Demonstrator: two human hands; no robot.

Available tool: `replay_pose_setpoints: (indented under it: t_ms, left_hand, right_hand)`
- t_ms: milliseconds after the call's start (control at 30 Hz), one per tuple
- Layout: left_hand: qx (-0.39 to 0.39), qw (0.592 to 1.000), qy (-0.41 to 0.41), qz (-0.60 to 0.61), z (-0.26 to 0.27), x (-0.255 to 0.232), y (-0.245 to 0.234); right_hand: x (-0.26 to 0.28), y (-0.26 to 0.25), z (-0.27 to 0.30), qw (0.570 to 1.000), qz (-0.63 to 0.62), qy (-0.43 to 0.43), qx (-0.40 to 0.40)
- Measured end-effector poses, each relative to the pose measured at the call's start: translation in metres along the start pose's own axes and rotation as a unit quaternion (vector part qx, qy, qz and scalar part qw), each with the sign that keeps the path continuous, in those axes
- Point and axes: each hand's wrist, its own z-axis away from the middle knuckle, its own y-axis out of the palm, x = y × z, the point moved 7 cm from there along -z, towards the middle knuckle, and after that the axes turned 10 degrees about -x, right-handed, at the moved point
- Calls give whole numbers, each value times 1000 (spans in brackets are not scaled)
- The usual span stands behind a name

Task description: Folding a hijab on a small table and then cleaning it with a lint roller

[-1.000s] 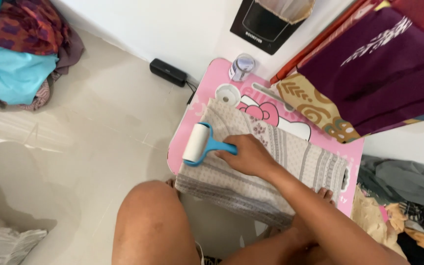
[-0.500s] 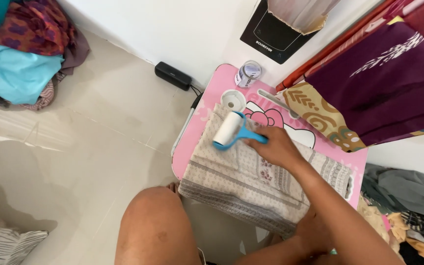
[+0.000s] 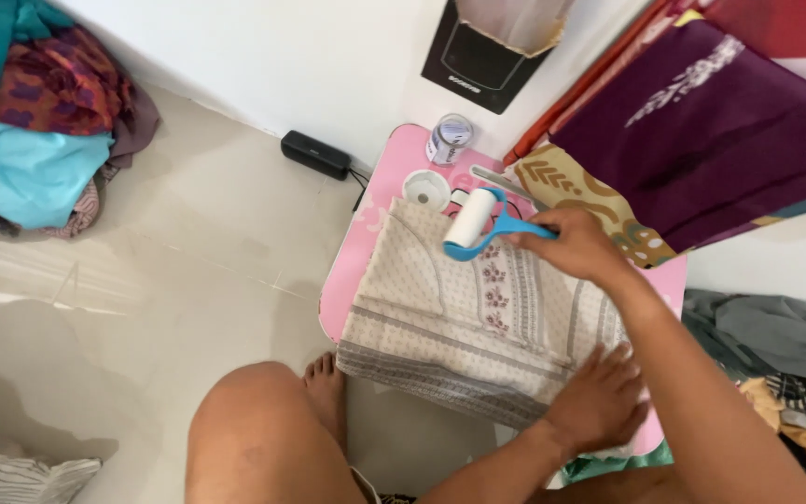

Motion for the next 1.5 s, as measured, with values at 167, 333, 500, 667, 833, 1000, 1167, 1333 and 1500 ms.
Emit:
replay_pose_setpoints:
  t_ms: [167,333,500,667,833,1000,1167,1333,1500]
  left_hand:
    - [-231,969,82,-28,-27,45,-97]
    - [-306,939,-75,-135,-58,109,-216]
    - [-134,937,-137,-293,-80,151,-224]
    - [83,893,-250,-366,-63,191,-215]
    - [118,889,-242,-370,-56,189,-221]
    - [129,882,-248,-380,-54,195,-218]
    - [125,881,-239,-389,-52,203,-214]
    - [136,875,-250,-391,-53,201,-215]
    - [145,873,-255,-391,-54,197,-216]
  right_hand:
    - [-63,-40,-3,996,-50,64,-45]
    - [-79,-53,5,998,-32,54,-20]
    - [-90,-6,0,998,46,-32,-2]
    - [-111,-15,14,996,75,-44,23]
    - [-180,-74,42,995,91,34,36]
    - [-268,-117,78,982,95,157,32]
    - [-257,-125,93,988,109,109,-6]
    - [-144,-67,83,996,56,-56,39]
    - [-85,4,90,992,59,-67,88]
